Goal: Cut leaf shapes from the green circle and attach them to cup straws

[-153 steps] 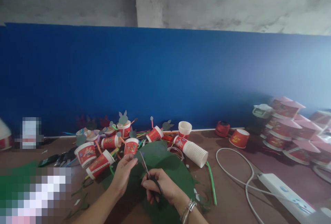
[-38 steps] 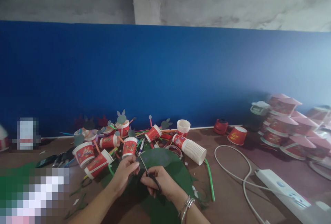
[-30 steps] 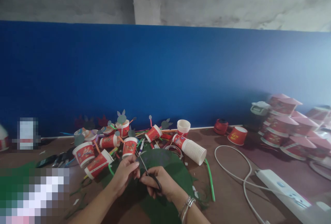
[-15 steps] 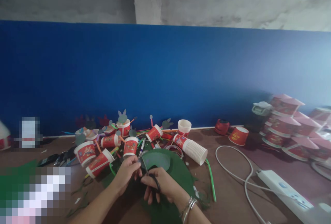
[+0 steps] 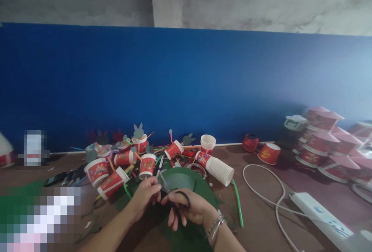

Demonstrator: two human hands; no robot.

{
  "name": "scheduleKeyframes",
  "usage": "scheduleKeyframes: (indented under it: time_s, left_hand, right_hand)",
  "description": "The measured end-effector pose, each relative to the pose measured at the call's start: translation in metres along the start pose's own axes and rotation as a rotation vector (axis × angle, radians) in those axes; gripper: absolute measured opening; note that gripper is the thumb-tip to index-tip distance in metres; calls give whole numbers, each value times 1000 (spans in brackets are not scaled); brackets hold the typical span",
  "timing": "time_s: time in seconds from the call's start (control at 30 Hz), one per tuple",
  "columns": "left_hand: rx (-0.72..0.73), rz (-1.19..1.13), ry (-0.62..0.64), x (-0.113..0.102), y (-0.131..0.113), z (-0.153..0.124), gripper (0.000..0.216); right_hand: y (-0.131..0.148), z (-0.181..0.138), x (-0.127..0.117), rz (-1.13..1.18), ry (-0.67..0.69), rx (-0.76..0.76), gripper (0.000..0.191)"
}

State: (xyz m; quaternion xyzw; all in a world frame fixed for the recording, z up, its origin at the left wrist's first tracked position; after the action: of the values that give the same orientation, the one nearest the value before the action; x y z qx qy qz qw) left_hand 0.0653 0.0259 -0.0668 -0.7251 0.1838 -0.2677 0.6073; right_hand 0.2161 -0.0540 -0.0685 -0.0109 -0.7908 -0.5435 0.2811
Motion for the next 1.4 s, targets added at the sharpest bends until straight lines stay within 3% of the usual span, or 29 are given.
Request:
scheduleKeyframes:
  time_s: [0.23, 0.47, 1.4]
  left_hand:
    - [-64, -55, 61, -2, 2, 1, 26]
    - [-71, -95, 66, -3, -1, -1, 29]
    - [-65, -209, 125, -6, -6, -4, 25]
  right_hand:
    - [4, -4, -2, -139, 3, 28, 36]
    - [5, -4, 0, -217, -76, -10, 31]
    - [10, -6, 8, -260, -146, -13, 29]
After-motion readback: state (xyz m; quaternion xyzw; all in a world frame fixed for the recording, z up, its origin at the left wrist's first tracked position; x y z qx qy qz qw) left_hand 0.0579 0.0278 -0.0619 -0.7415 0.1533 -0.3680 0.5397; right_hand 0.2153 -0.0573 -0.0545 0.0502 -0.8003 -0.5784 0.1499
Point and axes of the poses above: each hand's wrist, its own z-axis towards the middle knuckle, its own x-axis out of the palm, y = z × x, the point moved 1 cm from there along z, towards the middle knuckle, and after that the axes turned 3 degrees about z, right-handed, at the moved point
